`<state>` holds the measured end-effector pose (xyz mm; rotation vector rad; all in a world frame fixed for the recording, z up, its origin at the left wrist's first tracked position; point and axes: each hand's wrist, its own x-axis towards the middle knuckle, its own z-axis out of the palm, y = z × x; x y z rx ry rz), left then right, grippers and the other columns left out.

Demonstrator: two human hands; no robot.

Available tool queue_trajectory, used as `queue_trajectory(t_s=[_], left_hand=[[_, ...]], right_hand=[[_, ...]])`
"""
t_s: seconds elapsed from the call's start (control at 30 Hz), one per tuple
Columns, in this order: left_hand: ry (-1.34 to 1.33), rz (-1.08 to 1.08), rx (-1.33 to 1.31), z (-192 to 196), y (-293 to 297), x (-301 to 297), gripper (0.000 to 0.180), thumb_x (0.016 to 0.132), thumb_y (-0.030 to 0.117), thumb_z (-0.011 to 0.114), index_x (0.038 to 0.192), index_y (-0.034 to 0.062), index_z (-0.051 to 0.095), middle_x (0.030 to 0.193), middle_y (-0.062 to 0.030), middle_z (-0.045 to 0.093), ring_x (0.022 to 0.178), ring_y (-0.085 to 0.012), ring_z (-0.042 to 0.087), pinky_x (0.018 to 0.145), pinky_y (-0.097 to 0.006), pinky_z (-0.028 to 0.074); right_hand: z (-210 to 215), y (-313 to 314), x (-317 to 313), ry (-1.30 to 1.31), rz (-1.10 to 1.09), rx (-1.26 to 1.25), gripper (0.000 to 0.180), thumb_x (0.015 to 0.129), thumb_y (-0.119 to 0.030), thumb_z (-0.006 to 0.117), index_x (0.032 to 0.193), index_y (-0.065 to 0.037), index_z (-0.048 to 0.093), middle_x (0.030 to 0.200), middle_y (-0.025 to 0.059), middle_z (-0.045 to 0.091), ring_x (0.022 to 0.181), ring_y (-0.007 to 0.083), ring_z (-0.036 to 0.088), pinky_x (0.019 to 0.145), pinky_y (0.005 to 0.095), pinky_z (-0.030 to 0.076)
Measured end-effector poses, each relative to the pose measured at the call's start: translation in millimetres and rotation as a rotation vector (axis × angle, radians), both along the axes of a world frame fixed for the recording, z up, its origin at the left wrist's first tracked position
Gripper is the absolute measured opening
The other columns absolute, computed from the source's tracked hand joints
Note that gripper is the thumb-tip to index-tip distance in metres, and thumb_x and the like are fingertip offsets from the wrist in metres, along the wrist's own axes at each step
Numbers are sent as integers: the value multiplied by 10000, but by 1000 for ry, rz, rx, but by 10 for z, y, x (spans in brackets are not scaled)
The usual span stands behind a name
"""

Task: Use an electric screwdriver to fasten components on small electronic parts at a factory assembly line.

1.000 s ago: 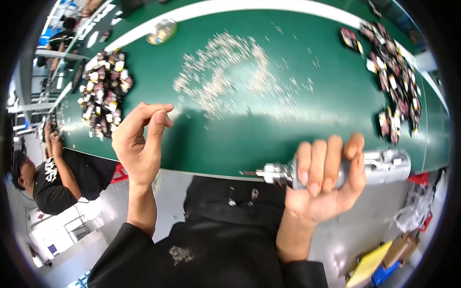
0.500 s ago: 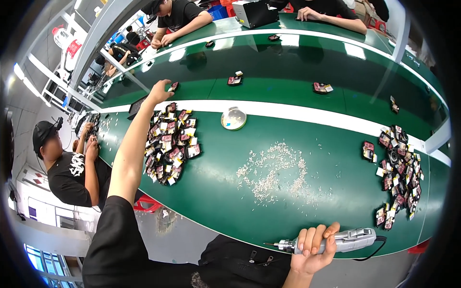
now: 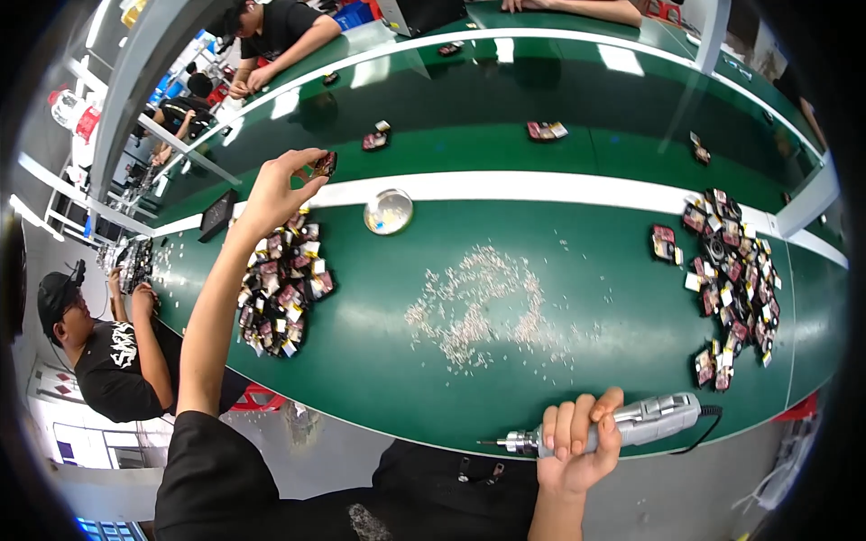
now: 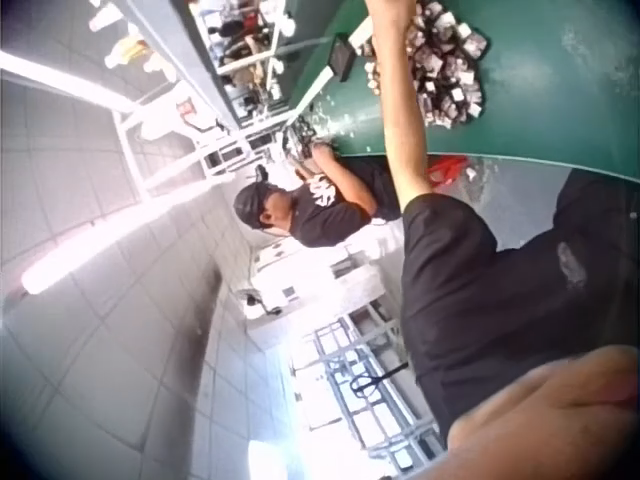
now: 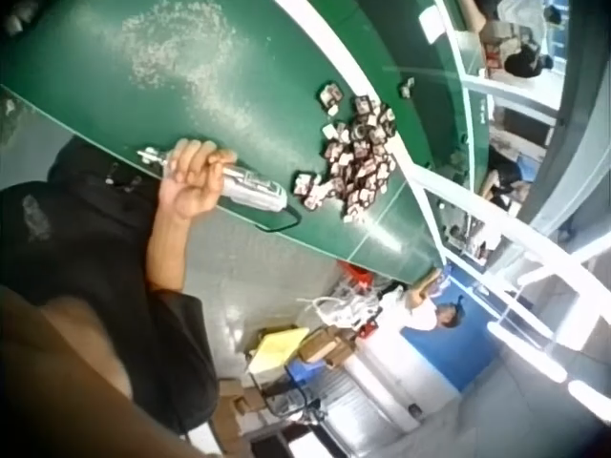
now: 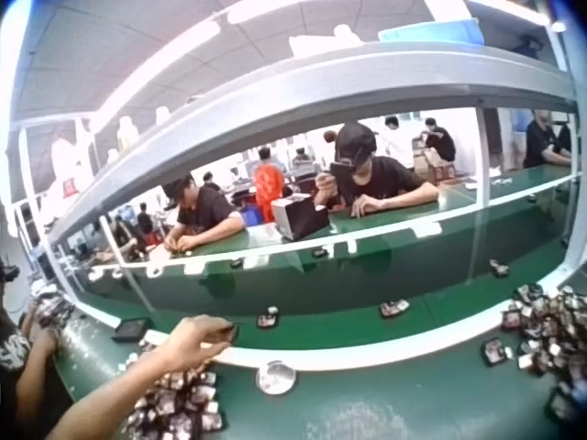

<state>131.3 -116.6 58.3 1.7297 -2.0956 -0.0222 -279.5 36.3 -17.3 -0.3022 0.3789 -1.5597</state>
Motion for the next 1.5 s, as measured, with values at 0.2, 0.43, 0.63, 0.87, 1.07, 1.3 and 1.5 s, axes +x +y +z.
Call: queue_trajectory(t_s=[0.2, 0.43, 0.63, 0.87, 1.07, 1.3, 1.5], left_hand=[[23, -581, 129, -71, 1120, -1840, 486, 638, -5, 707, 1102, -34, 565, 1107, -155, 572, 898, -290, 581, 743, -362, 507], [29, -725, 73, -542, 1486, -2307, 480, 602, -28, 690, 1059, -98, 563, 1121, -174, 562, 854, -278, 556, 679, -335, 512], [104, -650, 42, -585, 1532, -2476, 395, 623, -47, 672, 1004, -76, 574, 1044, -159, 581, 825, -286, 571, 622, -339, 510], [-4, -611, 129, -505, 1528, -2563, 390, 589, -12, 632, 969, -79, 578, 994, -149, 597, 807, -268, 587, 595, -327, 518], [-174, -653, -139, -598, 1602, -2594, 378, 552, 30, 604, 905, -107, 601, 945, -194, 614, 747, -251, 599, 528, -297, 515], [-173, -682, -131, -580, 1643, -2627, 409, 540, 45, 592, 908, -134, 595, 947, -229, 607, 739, -276, 603, 536, -298, 518], [-153, -652, -70, -617, 1675, -2618, 403, 567, 29, 622, 926, -149, 586, 989, -239, 592, 795, -293, 595, 584, -317, 519]], right_hand=[[-42, -12, 53, 14, 43, -39, 105, 910, -162, 436, 853, -76, 422, 517, -6, 359, 406, 98, 346, 467, 278, 365], [-91, 328, -56, 45, 150, -100, 84, 903, -141, 432, 886, -62, 453, 518, 7, 386, 395, 115, 379, 468, 287, 387], [-164, 477, -25, 58, 183, -151, 52, 895, -86, 435, 919, -47, 459, 525, 16, 404, 399, 112, 381, 469, 281, 390], [-138, 533, 116, 105, 164, -37, 55, 900, -59, 410, 946, -41, 435, 527, 15, 398, 417, 113, 392, 465, 278, 386], [-75, 555, 186, 280, 141, 211, 130, 872, -209, 465, 874, -80, 445, 518, 25, 379, 386, 104, 326, 402, 226, 335], [-109, 562, 178, 311, 114, 182, 144, 871, -211, 462, 874, -68, 442, 516, 25, 384, 389, 103, 339, 392, 234, 333], [-132, 523, 55, 170, 163, 75, 86, 887, -93, 471, 929, -29, 432, 541, 42, 410, 419, 120, 373, 428, 271, 381]])
